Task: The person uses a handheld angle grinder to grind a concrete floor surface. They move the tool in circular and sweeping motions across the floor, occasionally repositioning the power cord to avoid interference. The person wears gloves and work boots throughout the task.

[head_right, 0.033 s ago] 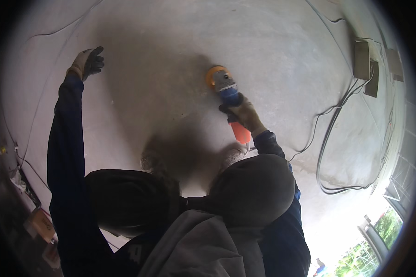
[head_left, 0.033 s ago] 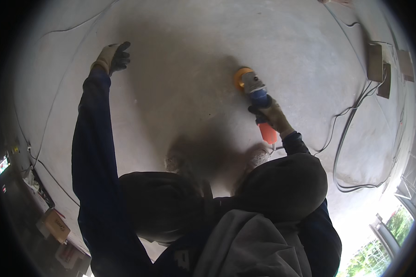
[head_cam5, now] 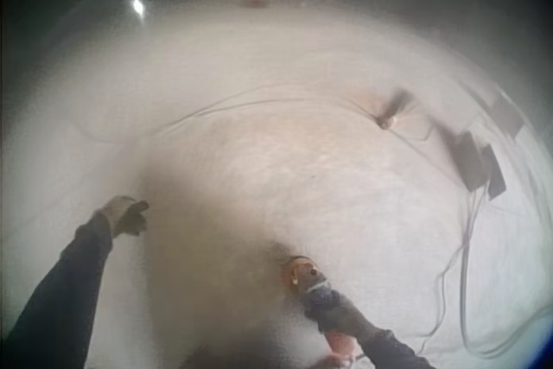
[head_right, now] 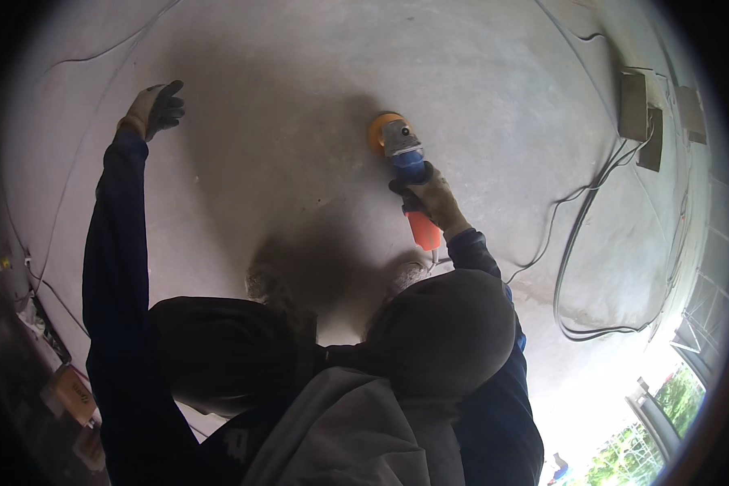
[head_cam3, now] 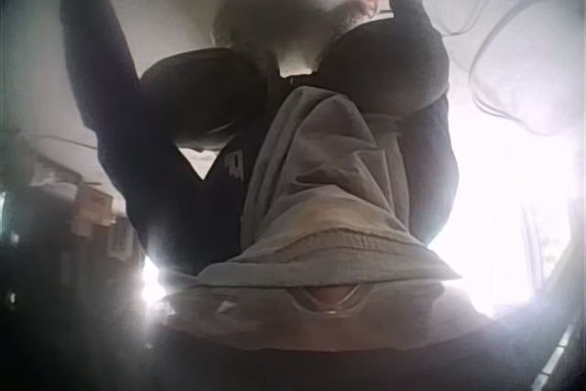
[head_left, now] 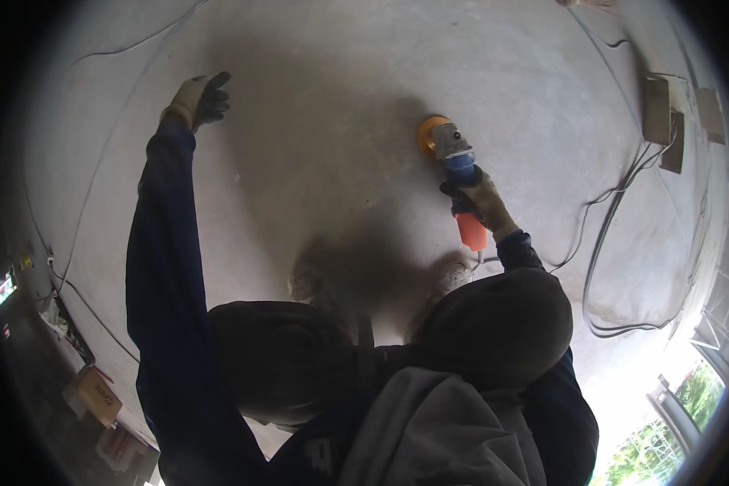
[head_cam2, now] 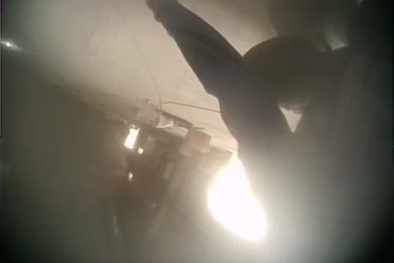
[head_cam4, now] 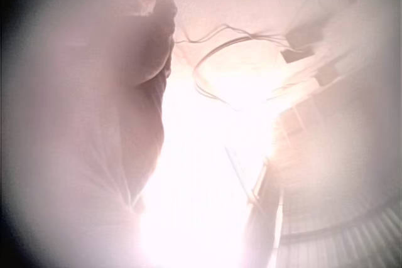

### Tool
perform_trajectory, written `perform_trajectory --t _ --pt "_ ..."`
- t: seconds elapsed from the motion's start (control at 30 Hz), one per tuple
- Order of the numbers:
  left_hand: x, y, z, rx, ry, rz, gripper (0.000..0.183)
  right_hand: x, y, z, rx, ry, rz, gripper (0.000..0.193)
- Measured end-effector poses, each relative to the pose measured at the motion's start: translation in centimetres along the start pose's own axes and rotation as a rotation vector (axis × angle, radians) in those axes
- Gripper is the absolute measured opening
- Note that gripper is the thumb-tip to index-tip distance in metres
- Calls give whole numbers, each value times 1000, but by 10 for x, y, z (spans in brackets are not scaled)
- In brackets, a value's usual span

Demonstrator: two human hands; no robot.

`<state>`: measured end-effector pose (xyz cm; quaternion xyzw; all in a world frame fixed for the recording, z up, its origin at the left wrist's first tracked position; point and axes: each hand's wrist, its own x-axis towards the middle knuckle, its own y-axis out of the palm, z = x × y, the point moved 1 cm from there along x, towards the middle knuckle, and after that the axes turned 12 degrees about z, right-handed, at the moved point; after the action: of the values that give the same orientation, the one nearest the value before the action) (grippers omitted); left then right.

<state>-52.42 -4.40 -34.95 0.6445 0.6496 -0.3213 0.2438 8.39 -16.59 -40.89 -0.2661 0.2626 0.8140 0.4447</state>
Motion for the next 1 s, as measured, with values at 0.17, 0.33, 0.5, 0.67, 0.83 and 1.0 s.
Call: perform_trajectory --t 0.17,0.33,0.5,0.67,0.83,1.0 --pt "7 52 -32 106 103 -76 54 -20 41 -2 -425 172 37 50" --pt "6 70 -48 83 175 55 54 -16 73 -10 -959 199 205 64" --pt "-12 36 -30 89 156 12 54 5 52 20 -432 126 56 44" --pt "5 -18 -7 -33 126 104 56 49 51 31 -319 -15 102 50" --pt "-20 44 -34 92 88 -41 54 55 128 20 -797 113 311 64" --pt "-29 46 -29 79 108 -36 57 79 140 43 -833 8 257 58"
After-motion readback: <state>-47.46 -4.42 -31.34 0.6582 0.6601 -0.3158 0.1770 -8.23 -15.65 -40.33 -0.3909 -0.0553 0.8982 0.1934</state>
